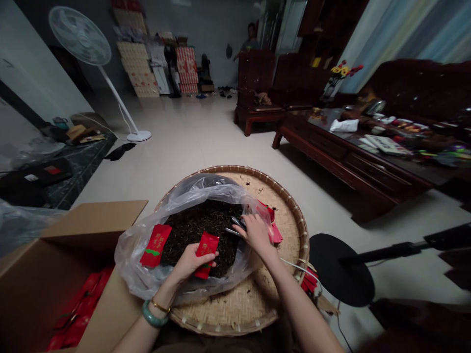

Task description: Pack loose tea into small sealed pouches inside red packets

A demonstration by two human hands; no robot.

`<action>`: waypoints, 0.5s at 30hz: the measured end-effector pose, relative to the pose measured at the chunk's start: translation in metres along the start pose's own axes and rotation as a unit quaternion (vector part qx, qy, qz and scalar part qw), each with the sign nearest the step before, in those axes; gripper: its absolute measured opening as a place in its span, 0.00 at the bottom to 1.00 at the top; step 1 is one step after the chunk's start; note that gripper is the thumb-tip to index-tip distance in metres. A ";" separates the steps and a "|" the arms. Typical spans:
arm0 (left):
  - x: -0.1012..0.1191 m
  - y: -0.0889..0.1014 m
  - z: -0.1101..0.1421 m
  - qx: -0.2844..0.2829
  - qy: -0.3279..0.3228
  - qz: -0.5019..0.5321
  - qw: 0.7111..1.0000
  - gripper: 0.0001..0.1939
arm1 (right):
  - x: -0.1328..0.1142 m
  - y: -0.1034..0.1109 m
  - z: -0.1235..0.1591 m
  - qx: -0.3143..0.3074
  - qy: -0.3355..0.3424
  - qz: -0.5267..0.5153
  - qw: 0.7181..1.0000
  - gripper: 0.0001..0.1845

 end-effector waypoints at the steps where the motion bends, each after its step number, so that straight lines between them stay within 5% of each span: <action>1: 0.000 -0.002 0.000 -0.004 -0.001 -0.006 1.000 0.22 | -0.011 0.005 0.000 0.012 0.012 -0.039 0.999 0.19; 7: -0.001 -0.011 0.001 -0.021 0.000 -0.061 0.998 0.17 | -0.090 0.005 0.001 -0.031 0.138 -0.166 0.976 0.14; 15: -0.001 -0.017 0.009 -0.042 0.016 -0.046 0.998 0.15 | -0.096 0.001 0.001 -0.050 0.154 -0.191 0.968 0.16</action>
Point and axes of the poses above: each hand's wrist, its own z-axis away from the middle knuckle, its own y-axis out of the back of the hand, x = y × z, the point moved 8 cm from there along -z, towards the middle knuckle, and after that the axes turned 14 degrees about z, right-handed, at the moved point
